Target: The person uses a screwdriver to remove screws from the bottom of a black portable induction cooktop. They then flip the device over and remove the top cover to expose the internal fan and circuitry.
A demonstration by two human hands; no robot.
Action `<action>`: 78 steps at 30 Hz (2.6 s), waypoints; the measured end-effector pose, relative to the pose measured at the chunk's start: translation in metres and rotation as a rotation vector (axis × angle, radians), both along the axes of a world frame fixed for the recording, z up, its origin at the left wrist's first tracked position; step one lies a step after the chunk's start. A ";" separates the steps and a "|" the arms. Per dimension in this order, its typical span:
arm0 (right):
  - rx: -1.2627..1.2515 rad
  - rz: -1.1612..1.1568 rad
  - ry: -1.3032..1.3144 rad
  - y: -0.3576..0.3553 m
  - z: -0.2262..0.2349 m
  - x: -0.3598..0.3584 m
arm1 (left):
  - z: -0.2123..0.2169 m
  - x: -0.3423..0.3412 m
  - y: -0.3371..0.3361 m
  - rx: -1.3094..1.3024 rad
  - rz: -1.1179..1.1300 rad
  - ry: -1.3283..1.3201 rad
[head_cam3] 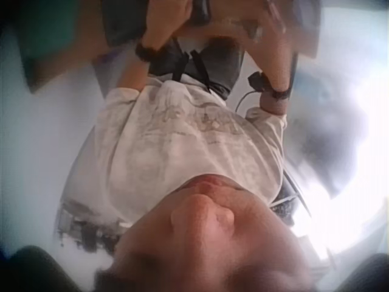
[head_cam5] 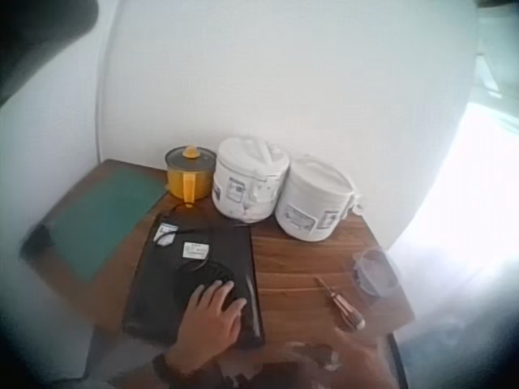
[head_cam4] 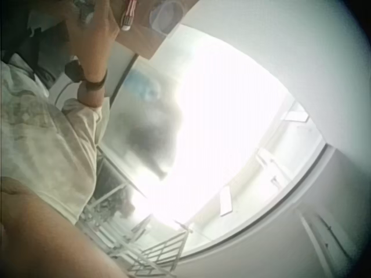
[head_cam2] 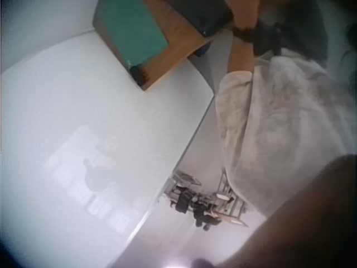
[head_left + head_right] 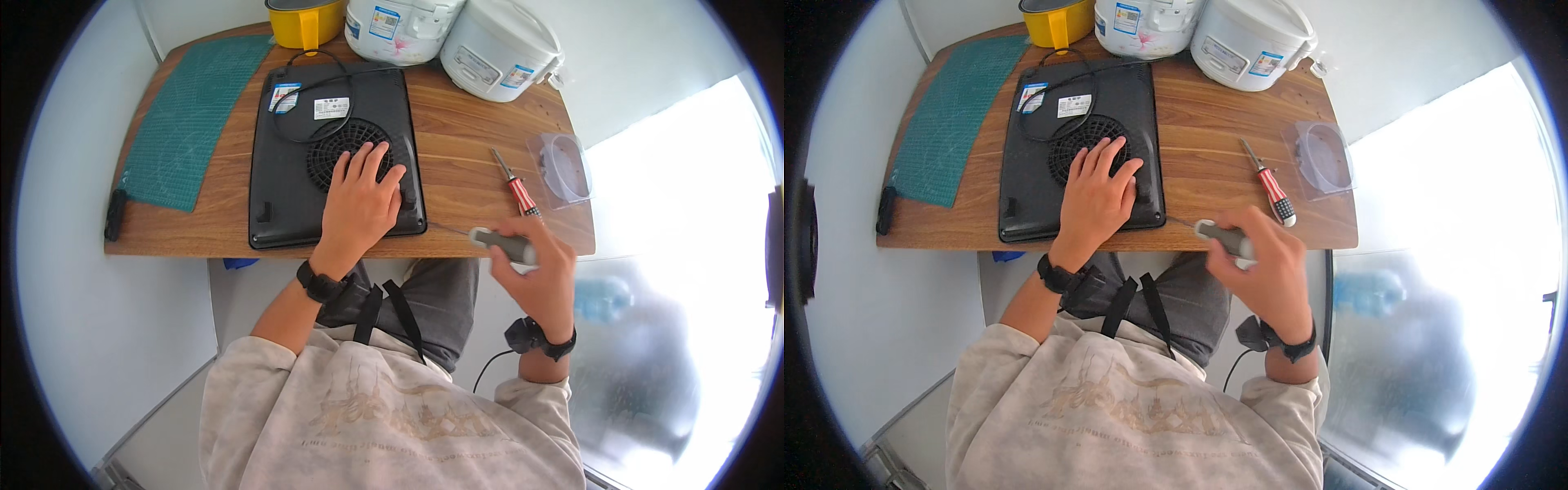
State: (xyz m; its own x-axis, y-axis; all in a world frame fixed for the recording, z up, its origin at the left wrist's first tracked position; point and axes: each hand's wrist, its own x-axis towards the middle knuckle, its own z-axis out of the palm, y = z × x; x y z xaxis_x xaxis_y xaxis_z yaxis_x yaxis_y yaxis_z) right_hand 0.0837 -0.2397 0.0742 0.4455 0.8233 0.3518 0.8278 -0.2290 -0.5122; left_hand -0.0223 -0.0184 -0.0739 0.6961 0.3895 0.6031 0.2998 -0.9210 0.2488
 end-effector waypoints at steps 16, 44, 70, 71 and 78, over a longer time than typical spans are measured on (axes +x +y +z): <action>0.171 -0.115 -0.100 -0.005 -0.133 0.030 | -0.006 0.005 0.002 0.064 0.013 -0.059; -0.075 -0.538 -0.363 -0.062 -0.134 0.100 | -0.004 0.005 -0.001 0.101 0.042 -0.036; 0.506 -0.217 0.472 -0.050 -0.065 0.057 | -0.003 0.002 -0.002 0.072 0.037 -0.007; 0.484 -0.189 0.453 -0.049 -0.058 0.049 | -0.004 0.002 -0.002 0.068 0.036 -0.009; 0.357 -0.034 0.318 -0.022 -0.034 0.025 | -0.004 0.005 -0.002 0.042 0.029 -0.024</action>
